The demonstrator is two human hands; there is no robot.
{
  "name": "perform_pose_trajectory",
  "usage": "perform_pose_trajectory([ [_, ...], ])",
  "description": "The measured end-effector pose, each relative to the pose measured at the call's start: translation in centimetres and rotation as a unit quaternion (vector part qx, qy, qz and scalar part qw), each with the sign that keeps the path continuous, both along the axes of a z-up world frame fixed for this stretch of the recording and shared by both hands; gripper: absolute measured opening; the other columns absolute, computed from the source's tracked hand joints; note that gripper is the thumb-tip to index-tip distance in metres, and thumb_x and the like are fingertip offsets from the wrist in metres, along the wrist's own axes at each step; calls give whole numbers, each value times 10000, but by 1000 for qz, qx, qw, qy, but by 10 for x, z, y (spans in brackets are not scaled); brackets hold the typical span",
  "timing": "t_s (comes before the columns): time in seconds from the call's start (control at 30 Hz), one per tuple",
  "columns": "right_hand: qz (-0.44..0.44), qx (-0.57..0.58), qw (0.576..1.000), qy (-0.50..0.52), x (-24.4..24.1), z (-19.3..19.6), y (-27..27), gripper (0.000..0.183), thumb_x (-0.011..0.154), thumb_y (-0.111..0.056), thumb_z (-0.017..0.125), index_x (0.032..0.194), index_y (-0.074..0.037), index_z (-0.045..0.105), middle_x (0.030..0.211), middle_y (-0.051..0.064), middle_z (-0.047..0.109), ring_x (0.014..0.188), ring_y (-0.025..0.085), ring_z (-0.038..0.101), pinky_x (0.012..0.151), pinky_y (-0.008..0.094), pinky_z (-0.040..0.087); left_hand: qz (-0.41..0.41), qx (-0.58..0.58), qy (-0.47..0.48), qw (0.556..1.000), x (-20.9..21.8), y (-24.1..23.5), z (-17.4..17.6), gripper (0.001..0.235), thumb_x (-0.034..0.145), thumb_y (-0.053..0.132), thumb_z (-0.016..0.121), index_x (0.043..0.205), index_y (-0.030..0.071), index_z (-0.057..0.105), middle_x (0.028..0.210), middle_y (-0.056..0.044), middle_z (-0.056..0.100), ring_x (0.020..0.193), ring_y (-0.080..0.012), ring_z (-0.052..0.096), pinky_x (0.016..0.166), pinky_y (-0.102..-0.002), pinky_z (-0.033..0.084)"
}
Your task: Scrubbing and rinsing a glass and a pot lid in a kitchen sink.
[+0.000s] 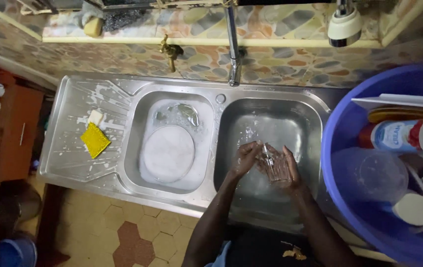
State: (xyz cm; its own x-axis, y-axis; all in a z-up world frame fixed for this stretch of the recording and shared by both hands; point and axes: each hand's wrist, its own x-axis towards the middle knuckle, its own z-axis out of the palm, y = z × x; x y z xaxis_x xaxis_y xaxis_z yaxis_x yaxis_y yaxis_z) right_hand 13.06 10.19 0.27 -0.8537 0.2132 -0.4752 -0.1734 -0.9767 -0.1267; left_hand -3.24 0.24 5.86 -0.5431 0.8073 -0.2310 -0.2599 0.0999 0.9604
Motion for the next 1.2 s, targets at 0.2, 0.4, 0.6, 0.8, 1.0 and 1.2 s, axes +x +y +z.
perform_pose_trajectory([
  [0.2, 97, 119, 968, -198, -20, 58, -21, 973, 986, -651, 754, 1794, -303, 339, 1774, 179, 502, 1461, 421, 640, 1219, 622, 519, -37, -140, 165, 975, -6, 7, 13, 559, 1198, 417, 680, 710, 146, 681, 577, -11, 572, 578, -133, 518, 589, -326, 453],
  [0.4, 71, 112, 955, -264, -20, 97, -11, 710, 1064, -641, 727, 1685, -326, 589, 1601, 170, 702, 1369, 398, 713, 1218, 508, 522, -43, -145, 113, 982, -18, 33, -80, 478, 1251, 498, 583, 1092, 114, 818, 976, -165, 822, 902, -266, 802, 685, -422, 672],
  [0.6, 30, 153, 954, -256, -4, 98, -6, 571, 1067, -743, 683, 1426, -301, 728, 1227, 174, 857, 1035, 308, 815, 835, 398, 617, 129, -243, -106, 956, -18, 10, -165, 581, 1221, 522, 468, 1233, 67, 829, 1067, -135, 821, 946, -218, 788, 831, -368, 640],
  [0.8, -39, 51, 970, -233, 1, 74, -2, 575, 1009, -736, 770, 1427, -351, 679, 1399, 144, 772, 1183, 356, 785, 1003, 519, 653, 284, -194, -345, 873, 5, -2, -91, 546, 1208, 454, 530, 1299, -63, 679, 1086, -188, 712, 887, -274, 733, 717, -334, 557],
  [1.0, -67, 65, 967, -237, 3, 14, 18, 445, 1057, -763, 737, 1204, -343, 766, 1227, 57, 857, 1048, 261, 822, 931, 475, 662, 149, 20, -413, 898, 10, 4, -42, 583, 1219, 477, 497, 1060, -18, 764, 1096, -208, 852, 1039, -316, 850, 1031, -472, 671],
  [1.2, -90, 41, 964, -246, 7, 1, 4, 474, 1027, -765, 784, 1195, -321, 798, 1171, 68, 870, 978, 255, 824, 881, 470, 675, -65, 45, -311, 947, 21, -16, -77, 575, 1263, 327, 309, 1636, 129, 699, 1437, 166, 782, 1396, 75, 595, 1186, -26, 250],
])
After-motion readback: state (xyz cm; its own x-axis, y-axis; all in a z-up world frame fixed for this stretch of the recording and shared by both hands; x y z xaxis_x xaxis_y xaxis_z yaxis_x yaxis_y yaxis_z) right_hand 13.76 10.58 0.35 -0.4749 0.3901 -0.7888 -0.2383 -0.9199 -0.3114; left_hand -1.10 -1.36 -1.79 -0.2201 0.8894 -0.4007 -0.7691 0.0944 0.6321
